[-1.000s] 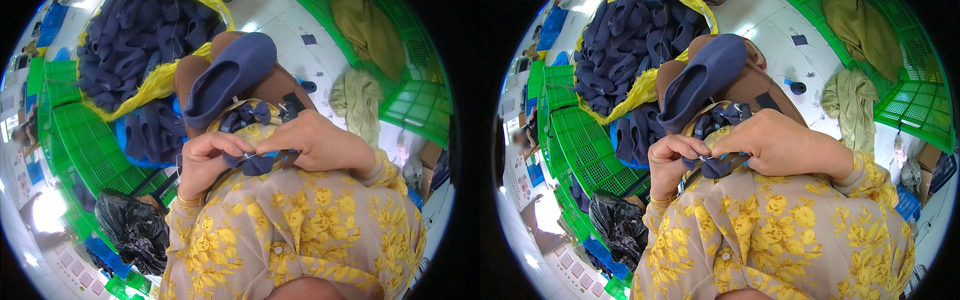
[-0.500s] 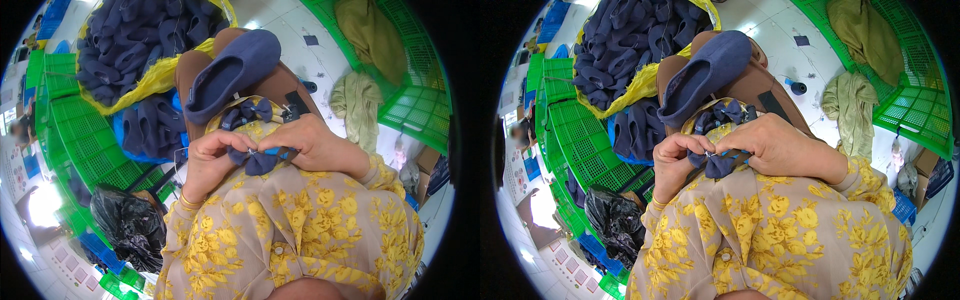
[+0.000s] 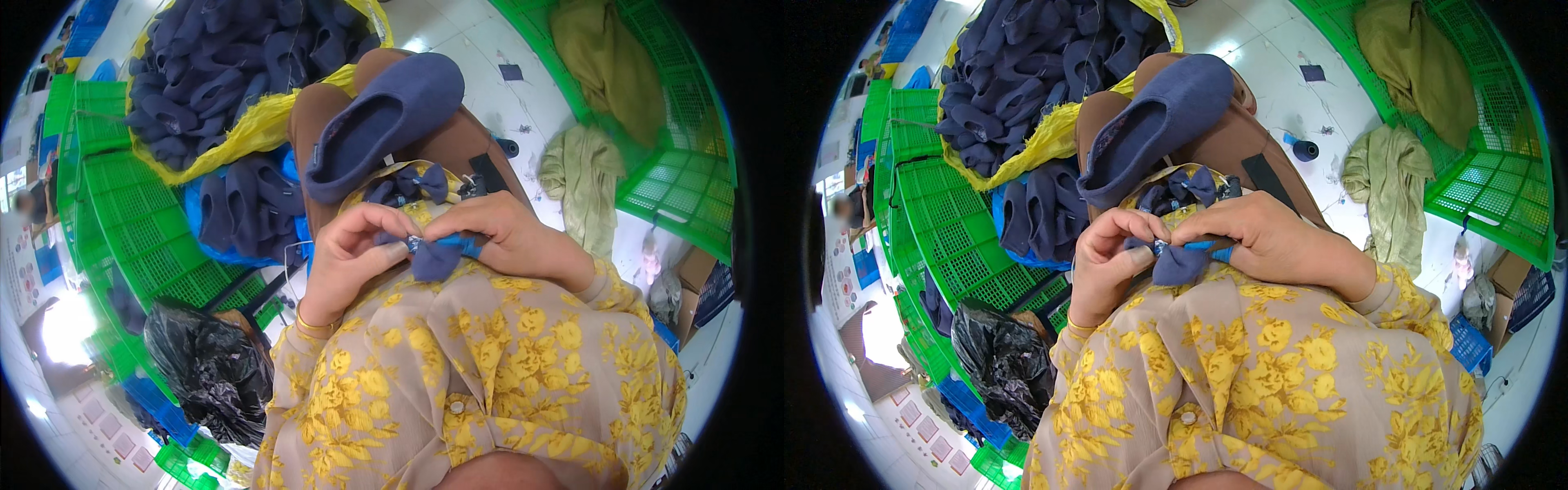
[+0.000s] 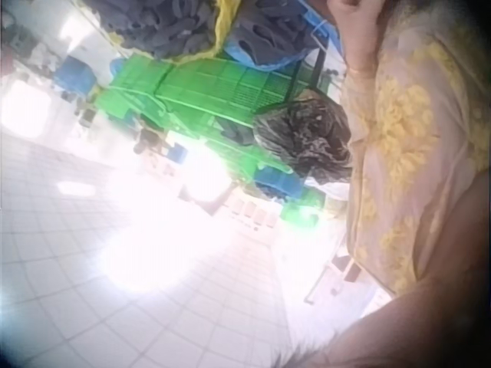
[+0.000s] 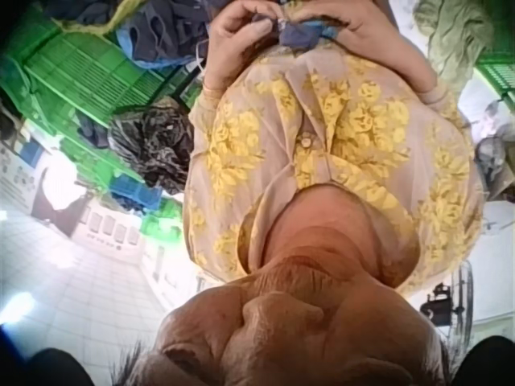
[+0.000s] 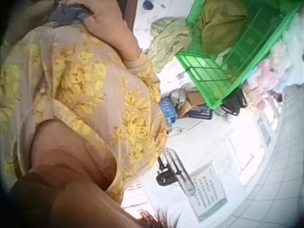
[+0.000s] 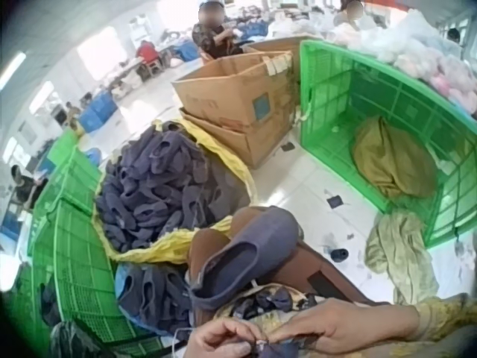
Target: The person trims loose threads and excess fabric from a dark blue slip-on shoe using blue-handled scissors. The person holds the shoe in the left hand and uses the scissors in the right hand to snip small threads around the shoe's opening and edges.
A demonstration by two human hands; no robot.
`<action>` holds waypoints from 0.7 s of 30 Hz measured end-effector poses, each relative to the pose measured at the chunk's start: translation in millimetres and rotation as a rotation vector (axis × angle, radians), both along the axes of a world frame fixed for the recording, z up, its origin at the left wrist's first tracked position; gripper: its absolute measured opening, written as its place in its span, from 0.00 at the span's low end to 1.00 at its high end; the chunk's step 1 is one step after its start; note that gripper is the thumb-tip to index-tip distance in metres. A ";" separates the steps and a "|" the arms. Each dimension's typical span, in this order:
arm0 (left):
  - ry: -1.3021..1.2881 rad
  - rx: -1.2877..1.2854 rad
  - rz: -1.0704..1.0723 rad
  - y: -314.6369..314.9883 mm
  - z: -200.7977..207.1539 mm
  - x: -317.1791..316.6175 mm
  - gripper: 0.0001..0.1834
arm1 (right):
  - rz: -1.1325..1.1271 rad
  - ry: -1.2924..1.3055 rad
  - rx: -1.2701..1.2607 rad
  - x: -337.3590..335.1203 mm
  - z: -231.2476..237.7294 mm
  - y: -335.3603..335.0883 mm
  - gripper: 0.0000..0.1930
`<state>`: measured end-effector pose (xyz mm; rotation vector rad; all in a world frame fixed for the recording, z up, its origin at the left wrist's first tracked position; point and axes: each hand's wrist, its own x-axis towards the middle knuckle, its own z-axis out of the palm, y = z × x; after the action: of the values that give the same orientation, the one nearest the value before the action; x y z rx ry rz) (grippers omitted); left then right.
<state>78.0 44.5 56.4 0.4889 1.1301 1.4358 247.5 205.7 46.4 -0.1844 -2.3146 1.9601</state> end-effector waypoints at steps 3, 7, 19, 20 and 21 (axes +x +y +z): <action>-0.258 -0.046 0.003 -4.0 -2.1 -4.9 0.09 | 0.003 0.004 -0.046 0.7 -4.0 -0.3 0.27; -0.162 -0.189 -0.028 0.2 8.7 -0.7 0.09 | -0.001 0.002 -0.017 1.4 -4.9 -1.2 0.27; -0.024 -0.329 -0.168 1.9 18.0 -2.6 0.07 | 0.007 -0.018 -0.037 1.3 -5.2 -6.6 0.19; -0.016 -0.337 -0.174 2.4 17.5 -1.9 0.07 | 0.008 -0.024 -0.052 1.8 -6.1 -7.3 0.19; -0.007 -0.345 -0.181 2.9 17.3 -1.8 0.06 | 0.017 -0.060 -0.046 1.9 -5.4 -7.4 0.19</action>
<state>76.3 47.4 73.7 0.3316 1.2632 1.0583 249.4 198.3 40.9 -0.2311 -2.3167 2.0450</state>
